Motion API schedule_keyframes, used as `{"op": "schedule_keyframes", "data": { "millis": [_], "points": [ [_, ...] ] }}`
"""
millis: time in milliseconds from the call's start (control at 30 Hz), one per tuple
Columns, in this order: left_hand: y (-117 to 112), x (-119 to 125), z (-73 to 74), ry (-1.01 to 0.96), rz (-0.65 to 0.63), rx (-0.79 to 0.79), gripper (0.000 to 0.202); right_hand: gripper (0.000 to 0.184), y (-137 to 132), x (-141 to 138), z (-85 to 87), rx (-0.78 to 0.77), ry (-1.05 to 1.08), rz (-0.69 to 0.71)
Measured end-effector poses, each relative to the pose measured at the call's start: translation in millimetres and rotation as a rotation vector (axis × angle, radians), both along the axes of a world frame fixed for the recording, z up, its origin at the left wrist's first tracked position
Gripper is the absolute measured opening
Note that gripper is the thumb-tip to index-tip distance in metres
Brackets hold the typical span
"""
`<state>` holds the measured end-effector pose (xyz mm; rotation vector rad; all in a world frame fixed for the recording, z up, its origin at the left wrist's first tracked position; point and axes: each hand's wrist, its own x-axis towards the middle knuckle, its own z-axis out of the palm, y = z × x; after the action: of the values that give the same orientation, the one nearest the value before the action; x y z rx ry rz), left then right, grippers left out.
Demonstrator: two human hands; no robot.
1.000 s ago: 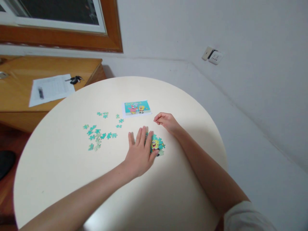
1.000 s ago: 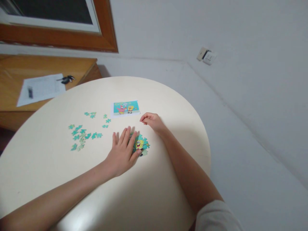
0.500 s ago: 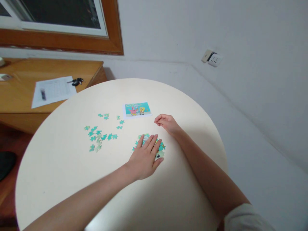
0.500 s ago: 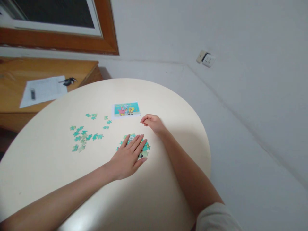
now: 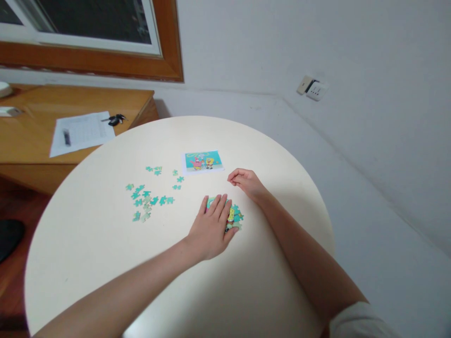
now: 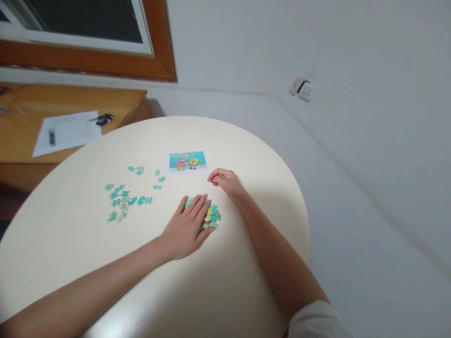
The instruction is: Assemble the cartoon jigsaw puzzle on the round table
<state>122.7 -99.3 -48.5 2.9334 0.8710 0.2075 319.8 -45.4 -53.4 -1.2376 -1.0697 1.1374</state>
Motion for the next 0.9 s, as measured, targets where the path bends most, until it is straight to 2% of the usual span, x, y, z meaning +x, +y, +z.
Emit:
{"op": "schedule_keyframes", "data": {
  "millis": [100,200,333,400,567,667,767,833,900],
  "points": [
    [-1,0,-0.4,-0.028,0.002,0.022,0.066,0.006,1,1,-0.9,0.001,0.005,0.004],
    [2,-3,6.5,-0.090,0.017,0.089,0.067,0.006,1,1,-0.3,0.004,0.012,0.009],
    [13,-7,12.9,-0.152,0.092,0.170,0.070,0.006,1,1,0.3,0.014,0.013,0.017],
    [18,-8,8.9,-0.117,0.164,0.123,0.069,0.006,1,0,0.0,0.017,0.013,0.014],
    [21,-6,-6.4,-0.007,0.177,0.028,0.065,0.005,2,-1,-0.3,0.022,0.005,0.013],
    [22,-8,-4.0,-0.058,0.168,0.034,0.065,0.005,1,-1,0.6,0.023,0.013,0.014],
    [23,-12,6.8,-0.247,0.117,0.132,0.066,0.005,1,-1,1.4,0.024,0.028,0.017],
    [20,-14,13.3,-0.375,0.008,0.199,0.069,0.006,1,-1,1.8,0.020,0.030,0.022],
    [15,-14,15.3,-0.355,-0.137,0.173,0.073,0.006,1,-1,1.7,0.012,0.023,0.023]
  ]
}}
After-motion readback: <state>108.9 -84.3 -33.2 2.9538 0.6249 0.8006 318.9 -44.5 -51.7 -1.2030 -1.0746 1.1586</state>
